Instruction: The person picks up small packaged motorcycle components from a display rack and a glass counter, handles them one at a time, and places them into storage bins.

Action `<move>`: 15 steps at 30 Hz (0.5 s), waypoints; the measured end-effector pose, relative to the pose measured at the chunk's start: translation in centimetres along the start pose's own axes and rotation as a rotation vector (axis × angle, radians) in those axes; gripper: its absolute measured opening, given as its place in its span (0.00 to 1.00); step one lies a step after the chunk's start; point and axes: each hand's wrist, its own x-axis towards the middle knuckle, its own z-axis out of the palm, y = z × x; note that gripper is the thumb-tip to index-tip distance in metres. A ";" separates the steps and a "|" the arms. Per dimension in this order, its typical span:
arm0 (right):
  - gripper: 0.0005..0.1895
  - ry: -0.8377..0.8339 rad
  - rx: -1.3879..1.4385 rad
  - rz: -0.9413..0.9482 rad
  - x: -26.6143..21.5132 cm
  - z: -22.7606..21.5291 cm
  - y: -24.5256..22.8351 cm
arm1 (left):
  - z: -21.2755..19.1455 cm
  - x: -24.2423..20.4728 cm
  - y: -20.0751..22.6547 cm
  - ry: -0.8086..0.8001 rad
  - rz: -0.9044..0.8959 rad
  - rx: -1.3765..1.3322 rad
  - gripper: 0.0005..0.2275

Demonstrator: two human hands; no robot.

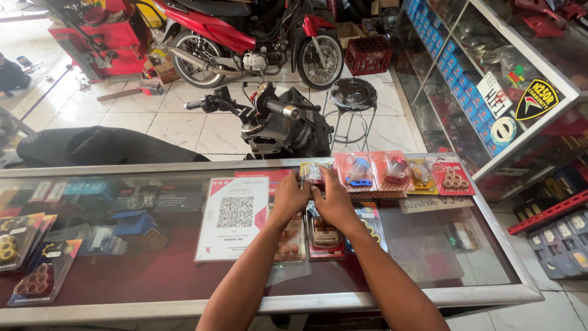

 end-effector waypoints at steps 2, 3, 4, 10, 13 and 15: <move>0.33 -0.032 0.042 0.081 -0.3 -0.7 -1.2 | -0.5 0.0 0.0 -0.044 -0.089 -0.236 0.22; 0.33 -0.049 0.063 0.121 -0.4 -1.0 -1.8 | -0.8 0.2 0.0 -0.046 -0.116 -0.331 0.22; 0.33 -0.037 0.071 0.099 -0.6 -1.3 -2.4 | -1.0 0.2 0.0 -0.050 -0.147 -0.426 0.23; 0.33 0.044 0.104 -0.113 -1.1 -2.4 -4.7 | -2.8 0.0 1.0 -0.071 -0.317 -0.769 0.19; 0.33 0.053 0.133 -0.134 -1.1 -2.6 -5.4 | -3.9 -0.5 2.0 -0.094 -0.258 -0.891 0.19; 0.34 0.080 0.129 -0.188 -1.2 -2.7 -5.6 | -4.5 -0.8 2.9 -0.108 -0.224 -0.915 0.18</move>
